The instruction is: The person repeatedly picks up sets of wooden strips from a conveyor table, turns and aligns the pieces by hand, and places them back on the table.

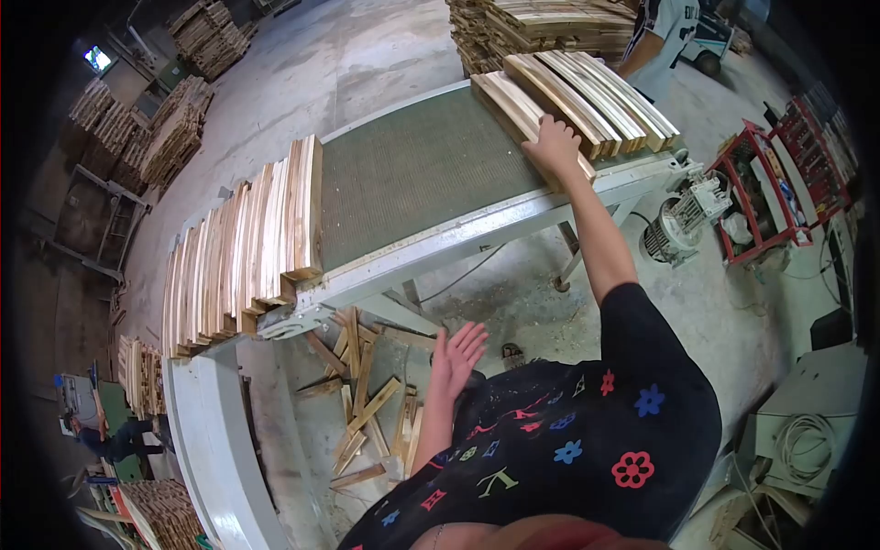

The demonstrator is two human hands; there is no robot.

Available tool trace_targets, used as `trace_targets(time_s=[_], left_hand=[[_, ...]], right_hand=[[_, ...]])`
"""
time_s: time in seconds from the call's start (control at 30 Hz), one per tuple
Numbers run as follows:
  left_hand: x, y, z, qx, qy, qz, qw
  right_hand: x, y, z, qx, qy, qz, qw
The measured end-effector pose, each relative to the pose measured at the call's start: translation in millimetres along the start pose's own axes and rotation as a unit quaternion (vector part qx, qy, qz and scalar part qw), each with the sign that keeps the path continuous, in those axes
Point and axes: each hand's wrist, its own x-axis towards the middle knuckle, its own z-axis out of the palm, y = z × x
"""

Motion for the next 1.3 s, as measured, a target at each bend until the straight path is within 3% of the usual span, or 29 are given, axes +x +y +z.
trace_targets(time_s=[0.17,0.33,0.37,0.43,0.47,0.57,0.6,0.7,0.87,1.1,1.2,1.3], left_hand=[[45.3,-16.0,63.7,0.118,-0.1,-0.055,0.986],[99.4,-42.4,84.1,-0.088,-0.162,-0.046,0.982],[91.9,-42.2,93.2,-0.11,-0.103,-0.037,0.988],[69.0,-35.3,88.0,-0.145,-0.111,-0.009,0.983],[59.4,-32.0,85.2,-0.16,-0.116,0.012,0.98],[33.5,-25.6,62.1,-0.159,-0.14,0.02,0.977],[19.8,-19.7,60.4,-0.133,-0.067,-0.004,0.989],[14.7,-28.6,36.5,-0.122,-0.079,-0.003,0.989],[18.7,-58.8,17.7,-0.111,-0.016,0.031,0.993],[10.2,-38.2,43.8,-0.138,-0.125,0.03,0.982],[16.0,-26.6,41.1,-0.151,-0.041,0.05,0.986],[14.6,8.6,53.6,-0.147,-0.102,0.1,0.979]], right_hand=[[-124.5,-10.8,-37.9,0.077,-0.011,-0.113,0.991],[-248.8,-28.9,-57.2,0.132,-0.017,-0.172,0.976],[-264.1,-35.8,-60.1,0.14,-0.021,-0.173,0.975],[-284.1,-43.6,-58.3,0.202,-0.042,-0.173,0.963],[-286.3,-43.8,-57.0,0.233,-0.05,-0.172,0.956],[-263.9,-41.7,-59.1,0.314,-0.287,-0.103,0.899],[-261.8,-39.5,-44.0,0.393,-0.298,-0.12,0.862],[-260.8,-57.4,-24.0,0.517,-0.351,-0.045,0.78],[-259.0,-57.1,-8.0,0.565,-0.375,-0.013,0.735],[-262.1,-63.2,-5.9,0.584,-0.369,0.016,0.723],[-250.4,-72.9,1.7,0.602,-0.358,-0.015,0.714],[-235.8,-84.6,-20.3,0.632,-0.375,-0.041,0.677]])
